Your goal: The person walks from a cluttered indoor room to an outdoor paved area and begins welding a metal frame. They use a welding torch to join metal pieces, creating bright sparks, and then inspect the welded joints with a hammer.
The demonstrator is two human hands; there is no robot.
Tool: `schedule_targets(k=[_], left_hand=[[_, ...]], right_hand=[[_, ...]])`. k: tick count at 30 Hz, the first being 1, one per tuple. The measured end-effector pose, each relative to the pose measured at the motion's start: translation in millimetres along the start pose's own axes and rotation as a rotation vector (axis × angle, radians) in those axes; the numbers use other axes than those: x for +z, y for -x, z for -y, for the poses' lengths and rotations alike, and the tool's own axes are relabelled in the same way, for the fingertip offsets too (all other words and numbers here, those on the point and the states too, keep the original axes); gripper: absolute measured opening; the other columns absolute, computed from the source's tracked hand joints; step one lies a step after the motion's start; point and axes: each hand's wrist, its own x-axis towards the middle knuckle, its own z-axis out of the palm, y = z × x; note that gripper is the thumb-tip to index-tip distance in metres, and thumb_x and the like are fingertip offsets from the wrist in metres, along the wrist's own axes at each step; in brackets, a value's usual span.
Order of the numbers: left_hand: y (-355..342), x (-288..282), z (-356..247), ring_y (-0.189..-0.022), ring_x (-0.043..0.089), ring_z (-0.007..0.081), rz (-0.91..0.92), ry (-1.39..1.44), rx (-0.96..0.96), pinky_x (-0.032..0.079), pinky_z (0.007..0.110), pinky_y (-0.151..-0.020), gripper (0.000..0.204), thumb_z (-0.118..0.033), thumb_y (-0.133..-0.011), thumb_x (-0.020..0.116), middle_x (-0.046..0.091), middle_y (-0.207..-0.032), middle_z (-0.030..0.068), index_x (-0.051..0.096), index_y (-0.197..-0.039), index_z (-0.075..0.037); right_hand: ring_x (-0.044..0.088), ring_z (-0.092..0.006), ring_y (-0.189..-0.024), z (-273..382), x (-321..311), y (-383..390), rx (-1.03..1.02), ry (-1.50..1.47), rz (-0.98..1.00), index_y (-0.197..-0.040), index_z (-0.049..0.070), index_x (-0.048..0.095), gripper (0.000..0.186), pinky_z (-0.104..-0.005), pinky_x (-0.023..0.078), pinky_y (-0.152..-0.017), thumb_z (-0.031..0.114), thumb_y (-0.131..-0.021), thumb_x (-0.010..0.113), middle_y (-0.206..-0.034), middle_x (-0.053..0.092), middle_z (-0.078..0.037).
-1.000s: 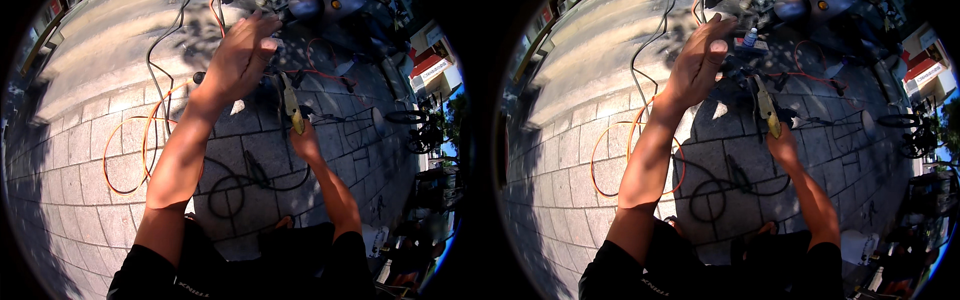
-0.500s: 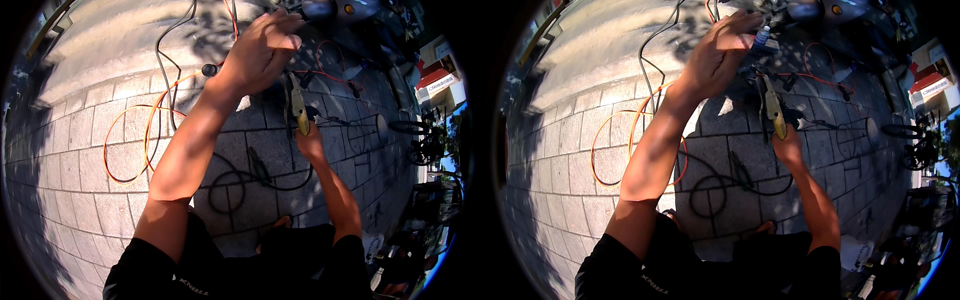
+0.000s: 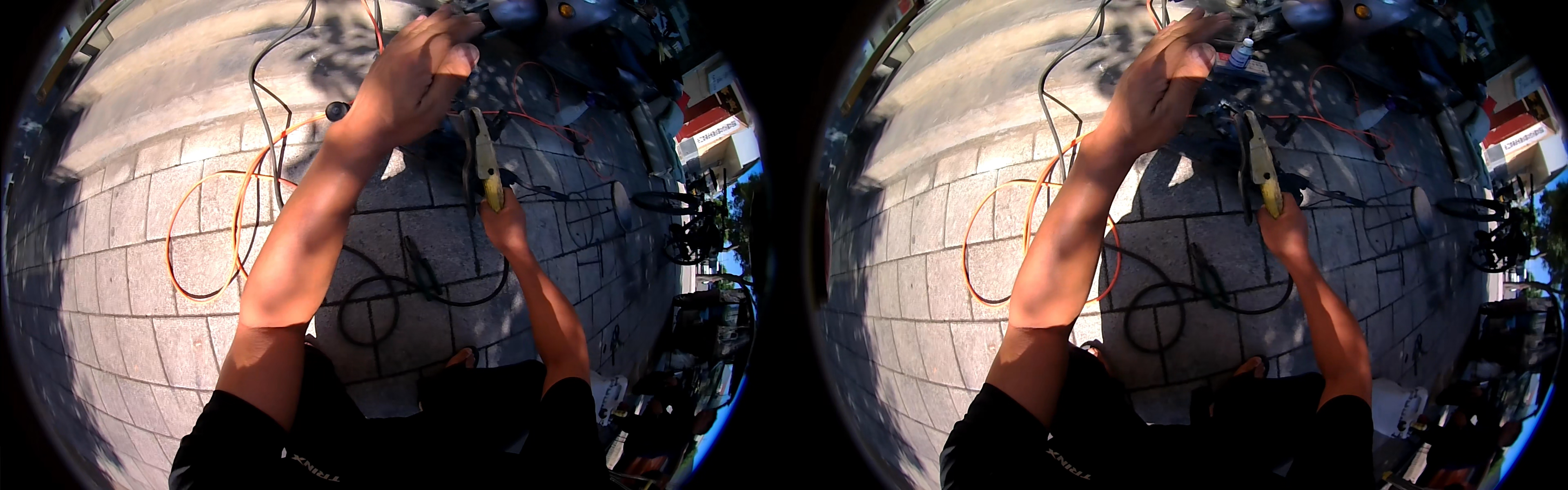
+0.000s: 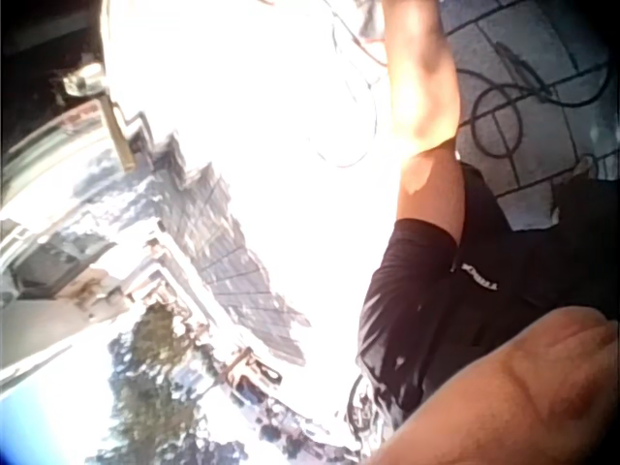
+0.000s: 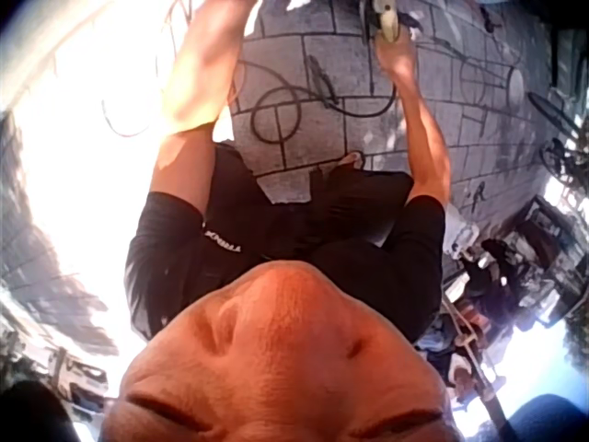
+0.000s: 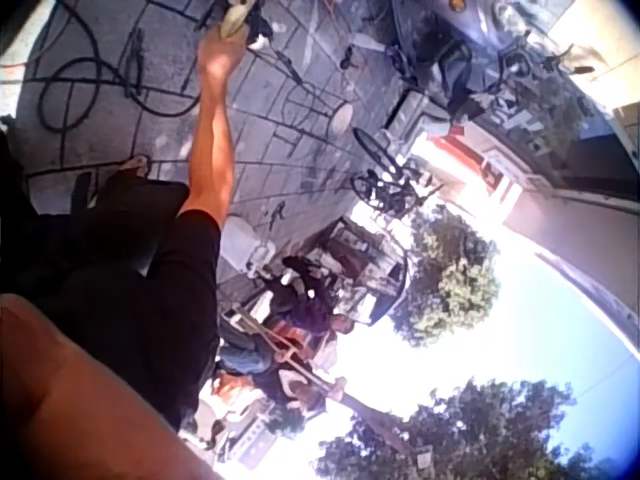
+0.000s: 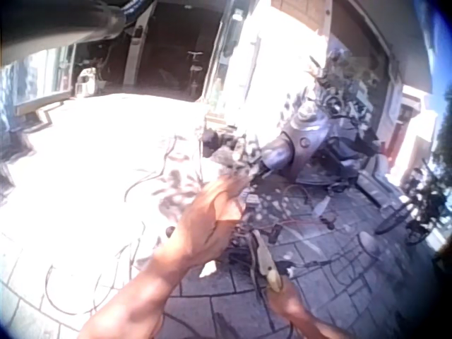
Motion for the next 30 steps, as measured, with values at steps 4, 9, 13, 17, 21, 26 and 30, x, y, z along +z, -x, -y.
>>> schedule_targets(k=[4, 9, 13, 17, 21, 26, 30], left_hand=[[1, 5, -1, -0.128, 0.062, 0.0478, -0.038, 0.028, 0.013, 0.047, 0.051, -0.113, 0.04, -0.018, -0.107, 0.054, 0.067, -0.131, 0.0326, 0.063, -0.133, 0.011], [-4, 9, 3, -0.122, 0.064, 0.0498, -0.027, 0.049, 0.039, 0.05, 0.052, -0.108, 0.036, -0.015, -0.105, 0.056, 0.069, -0.126, 0.0335, 0.067, -0.126, 0.012], [-3, 8, 13, -0.126, 0.062, 0.051, 0.024, 0.065, 0.12, 0.047, 0.052, -0.112, 0.038, -0.016, -0.107, 0.054, 0.066, -0.131, 0.0344, 0.064, -0.133, 0.011], [8, 18, -2, -0.141, 0.055, 0.0429, -0.009, -0.018, 0.106, 0.039, 0.052, -0.121, 0.038, -0.031, -0.112, 0.05, 0.066, -0.143, 0.0206, 0.068, -0.128, -0.001], [18, 45, -27, -0.145, 0.052, 0.0368, 0.025, -0.06, 0.041, 0.038, 0.05, -0.123, 0.041, -0.037, -0.108, 0.057, 0.066, -0.144, 0.0117, 0.07, -0.128, -0.005], [30, 69, -33, -0.143, 0.054, 0.0332, -0.024, -0.118, 0.082, 0.04, 0.051, -0.122, 0.038, -0.038, -0.102, 0.064, 0.067, -0.138, 0.0076, 0.071, -0.125, -0.007], [42, 79, -30, -0.141, 0.055, 0.036, -0.069, -0.097, 0.073, 0.041, 0.051, -0.12, 0.039, -0.035, -0.097, 0.072, 0.068, -0.136, 0.009, 0.071, -0.124, -0.007]], right_hand=[[0.071, -0.0471, -0.094, -3, 3, 5, -0.026, -0.015, -0.005, -0.113, 0.001, 0.065, 0.031, -0.0494, 0.054, -0.079, 0.024, -0.093, 0.072, -0.095, 0.071, -0.025], [0.071, -0.0455, -0.093, 1, 0, 4, 0.003, -0.009, 0.028, -0.114, 0.002, 0.065, 0.031, -0.0484, 0.054, -0.08, 0.023, -0.093, 0.072, -0.096, 0.072, -0.024], [0.072, -0.044, -0.091, 8, 3, 1, 0.055, -0.049, 0.049, -0.115, 0.001, 0.064, 0.032, -0.0488, 0.054, -0.08, 0.023, -0.094, 0.071, -0.094, 0.071, -0.024], [0.071, -0.0415, -0.091, -7, 14, -8, -0.019, 0.057, 0.049, -0.117, 0.0, 0.062, 0.032, -0.0489, 0.054, -0.082, 0.022, -0.095, 0.069, -0.095, 0.07, -0.024], [0.071, -0.0429, -0.095, -7, 13, -3, 0.029, -0.005, 0.094, -0.12, -0.003, 0.061, 0.033, -0.0478, 0.053, -0.086, 0.021, -0.097, 0.067, -0.105, 0.07, -0.025], [0.067, -0.0275, -0.085, -14, 15, -5, -0.108, 0.019, 0.073, -0.124, -0.002, 0.06, 0.028, -0.0418, 0.052, -0.077, 0.015, -0.102, 0.062, -0.101, 0.069, -0.018], [0.067, -0.0264, -0.065, -10, 14, -3, 0.014, -0.193, 0.13, -0.128, -0.001, 0.058, 0.031, -0.0416, 0.052, -0.06, 0.014, -0.102, 0.063, -0.085, 0.068, -0.017]])
